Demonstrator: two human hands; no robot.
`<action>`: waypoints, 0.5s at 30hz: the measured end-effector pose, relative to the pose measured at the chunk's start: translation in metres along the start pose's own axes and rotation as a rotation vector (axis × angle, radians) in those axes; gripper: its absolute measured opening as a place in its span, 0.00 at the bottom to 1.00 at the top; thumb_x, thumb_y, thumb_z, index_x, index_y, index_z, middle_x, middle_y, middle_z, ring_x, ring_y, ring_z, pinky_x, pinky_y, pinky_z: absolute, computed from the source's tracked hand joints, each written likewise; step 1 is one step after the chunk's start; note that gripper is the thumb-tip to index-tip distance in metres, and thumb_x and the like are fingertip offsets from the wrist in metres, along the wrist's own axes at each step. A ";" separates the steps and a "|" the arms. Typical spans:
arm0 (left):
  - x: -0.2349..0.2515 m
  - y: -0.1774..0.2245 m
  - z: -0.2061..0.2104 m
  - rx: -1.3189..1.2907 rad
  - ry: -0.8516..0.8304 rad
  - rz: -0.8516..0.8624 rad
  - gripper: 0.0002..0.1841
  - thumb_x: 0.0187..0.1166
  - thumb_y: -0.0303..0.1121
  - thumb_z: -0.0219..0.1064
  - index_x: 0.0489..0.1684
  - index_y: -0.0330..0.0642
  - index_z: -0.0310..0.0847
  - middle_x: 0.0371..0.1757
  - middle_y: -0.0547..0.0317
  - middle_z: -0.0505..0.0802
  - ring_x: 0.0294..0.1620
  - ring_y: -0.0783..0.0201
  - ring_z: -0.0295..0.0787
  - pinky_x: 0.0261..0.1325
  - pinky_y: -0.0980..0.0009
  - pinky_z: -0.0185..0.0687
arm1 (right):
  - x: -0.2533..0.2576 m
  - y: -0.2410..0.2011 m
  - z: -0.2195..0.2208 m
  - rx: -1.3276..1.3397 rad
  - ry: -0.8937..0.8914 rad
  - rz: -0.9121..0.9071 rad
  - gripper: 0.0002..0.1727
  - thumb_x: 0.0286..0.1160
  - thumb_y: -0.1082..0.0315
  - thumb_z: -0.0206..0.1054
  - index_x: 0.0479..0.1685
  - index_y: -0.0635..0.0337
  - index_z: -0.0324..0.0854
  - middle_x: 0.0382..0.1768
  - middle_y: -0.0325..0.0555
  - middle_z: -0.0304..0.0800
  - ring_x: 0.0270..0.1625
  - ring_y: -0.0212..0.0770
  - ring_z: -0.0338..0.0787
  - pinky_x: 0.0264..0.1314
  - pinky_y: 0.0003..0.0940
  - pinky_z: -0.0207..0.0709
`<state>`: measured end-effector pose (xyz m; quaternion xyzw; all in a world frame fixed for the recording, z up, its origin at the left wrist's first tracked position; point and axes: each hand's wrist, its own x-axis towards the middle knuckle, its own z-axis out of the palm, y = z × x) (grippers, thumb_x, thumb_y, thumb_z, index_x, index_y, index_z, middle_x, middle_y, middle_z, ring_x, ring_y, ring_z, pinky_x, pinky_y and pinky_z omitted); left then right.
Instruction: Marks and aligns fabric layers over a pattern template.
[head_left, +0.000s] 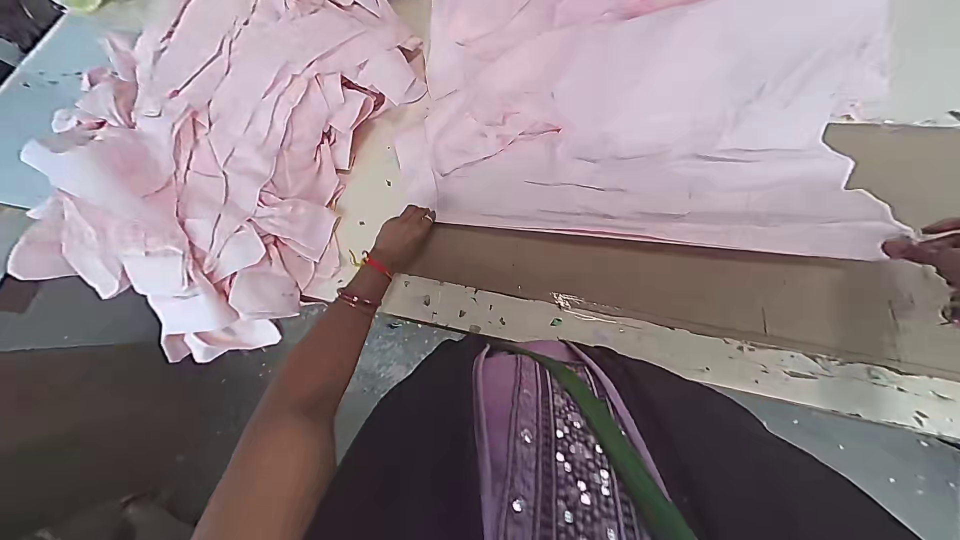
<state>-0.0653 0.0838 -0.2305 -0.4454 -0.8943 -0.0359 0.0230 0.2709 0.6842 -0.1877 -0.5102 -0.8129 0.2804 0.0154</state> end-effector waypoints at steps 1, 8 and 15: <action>-0.003 -0.003 0.011 0.011 0.054 0.032 0.15 0.78 0.13 0.59 0.58 0.25 0.86 0.61 0.34 0.91 0.64 0.34 0.88 0.52 0.42 0.87 | 0.004 0.022 0.004 -0.003 -0.003 -0.077 0.25 0.82 0.72 0.68 0.70 0.83 0.71 0.57 0.86 0.81 0.58 0.77 0.82 0.64 0.73 0.68; -0.022 -0.011 0.021 0.038 0.072 0.095 0.19 0.74 0.12 0.61 0.63 0.27 0.85 0.66 0.37 0.91 0.66 0.35 0.88 0.54 0.43 0.86 | -0.013 0.040 0.015 0.049 0.013 -0.037 0.19 0.81 0.71 0.69 0.55 0.85 0.79 0.54 0.85 0.82 0.57 0.73 0.82 0.60 0.71 0.69; -0.032 -0.012 0.020 -0.006 0.046 0.109 0.20 0.75 0.12 0.59 0.66 0.25 0.83 0.68 0.34 0.89 0.68 0.33 0.87 0.64 0.40 0.82 | -0.002 0.063 0.008 0.134 0.051 -0.182 0.20 0.76 0.67 0.71 0.54 0.79 0.81 0.46 0.69 0.88 0.45 0.53 0.87 0.50 0.56 0.81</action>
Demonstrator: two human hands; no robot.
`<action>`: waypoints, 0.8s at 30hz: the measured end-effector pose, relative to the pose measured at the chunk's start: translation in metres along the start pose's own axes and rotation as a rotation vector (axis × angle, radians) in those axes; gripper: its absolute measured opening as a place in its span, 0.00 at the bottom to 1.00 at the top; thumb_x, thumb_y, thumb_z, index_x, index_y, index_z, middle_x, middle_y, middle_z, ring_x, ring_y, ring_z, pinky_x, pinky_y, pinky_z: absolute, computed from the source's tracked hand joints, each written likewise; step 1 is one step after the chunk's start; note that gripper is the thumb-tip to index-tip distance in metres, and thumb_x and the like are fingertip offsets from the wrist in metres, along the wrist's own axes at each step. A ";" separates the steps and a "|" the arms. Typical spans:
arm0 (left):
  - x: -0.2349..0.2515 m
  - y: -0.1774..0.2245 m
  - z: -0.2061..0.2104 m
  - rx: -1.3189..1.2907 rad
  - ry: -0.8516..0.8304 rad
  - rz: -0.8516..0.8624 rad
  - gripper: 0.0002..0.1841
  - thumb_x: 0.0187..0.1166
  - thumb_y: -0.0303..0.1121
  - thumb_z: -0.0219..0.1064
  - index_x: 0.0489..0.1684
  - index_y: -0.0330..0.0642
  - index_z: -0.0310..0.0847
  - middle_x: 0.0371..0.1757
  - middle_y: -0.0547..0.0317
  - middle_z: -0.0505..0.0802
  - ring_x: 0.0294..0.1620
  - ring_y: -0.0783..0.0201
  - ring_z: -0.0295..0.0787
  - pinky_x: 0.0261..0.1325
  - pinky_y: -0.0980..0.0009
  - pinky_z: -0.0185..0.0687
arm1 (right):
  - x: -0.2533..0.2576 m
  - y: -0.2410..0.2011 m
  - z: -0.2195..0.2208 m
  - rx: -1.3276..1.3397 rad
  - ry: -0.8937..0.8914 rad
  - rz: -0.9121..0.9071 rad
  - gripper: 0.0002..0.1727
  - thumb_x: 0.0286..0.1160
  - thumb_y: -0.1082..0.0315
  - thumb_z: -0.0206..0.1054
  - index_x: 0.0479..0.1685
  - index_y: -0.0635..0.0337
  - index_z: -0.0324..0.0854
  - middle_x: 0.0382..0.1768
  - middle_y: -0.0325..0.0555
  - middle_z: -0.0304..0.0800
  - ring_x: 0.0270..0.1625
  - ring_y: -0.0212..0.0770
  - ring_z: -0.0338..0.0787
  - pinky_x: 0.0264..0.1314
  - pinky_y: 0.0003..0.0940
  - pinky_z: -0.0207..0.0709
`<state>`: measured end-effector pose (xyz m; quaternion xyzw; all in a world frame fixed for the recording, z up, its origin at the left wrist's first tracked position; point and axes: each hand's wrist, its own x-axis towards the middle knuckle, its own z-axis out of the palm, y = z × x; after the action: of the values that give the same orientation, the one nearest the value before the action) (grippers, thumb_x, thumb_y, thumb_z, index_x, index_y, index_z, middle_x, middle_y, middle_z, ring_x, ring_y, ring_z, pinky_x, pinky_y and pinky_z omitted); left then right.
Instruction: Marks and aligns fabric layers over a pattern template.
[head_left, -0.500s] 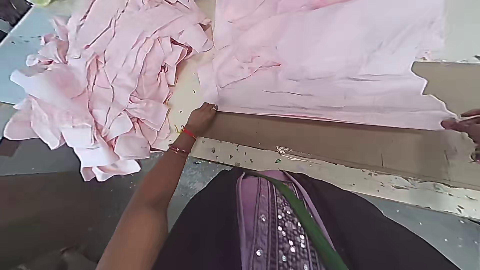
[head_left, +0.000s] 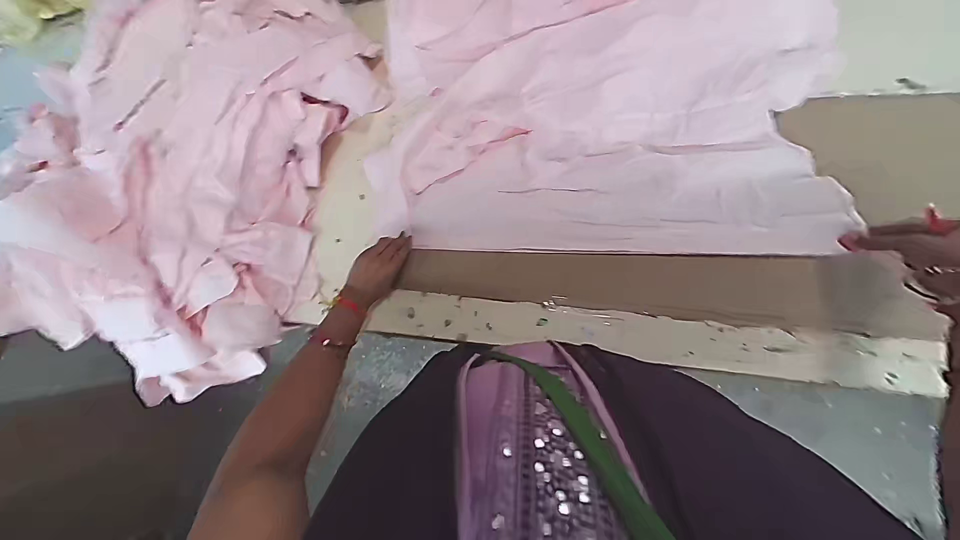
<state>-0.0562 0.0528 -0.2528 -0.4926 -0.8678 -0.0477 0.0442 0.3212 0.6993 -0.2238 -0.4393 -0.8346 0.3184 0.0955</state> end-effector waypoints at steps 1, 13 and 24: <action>0.001 0.004 -0.001 -0.017 -0.004 -0.016 0.19 0.77 0.13 0.58 0.65 0.24 0.83 0.67 0.33 0.89 0.67 0.31 0.87 0.64 0.38 0.81 | -0.012 -0.018 -0.005 0.033 0.031 0.038 0.18 0.77 0.66 0.70 0.56 0.73 0.80 0.44 0.55 0.86 0.40 0.37 0.83 0.45 0.40 0.80; 0.009 0.039 0.000 0.012 -0.041 -0.292 0.19 0.85 0.22 0.51 0.67 0.25 0.83 0.71 0.30 0.86 0.72 0.25 0.82 0.70 0.34 0.76 | -0.006 -0.017 -0.012 -0.068 -0.162 0.424 0.28 0.65 0.58 0.84 0.56 0.72 0.84 0.53 0.66 0.86 0.52 0.56 0.84 0.60 0.58 0.74; 0.036 0.070 -0.005 0.191 -0.349 -0.683 0.20 0.84 0.33 0.53 0.64 0.32 0.84 0.74 0.36 0.86 0.78 0.34 0.78 0.70 0.35 0.75 | -0.017 -0.008 -0.016 -0.208 -0.324 0.222 0.18 0.70 0.62 0.79 0.40 0.74 0.86 0.44 0.68 0.87 0.52 0.63 0.86 0.59 0.66 0.73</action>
<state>-0.0143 0.1181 -0.2405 -0.1701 -0.9767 0.1055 -0.0768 0.3332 0.6895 -0.2046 -0.4788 -0.8140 0.3057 -0.1214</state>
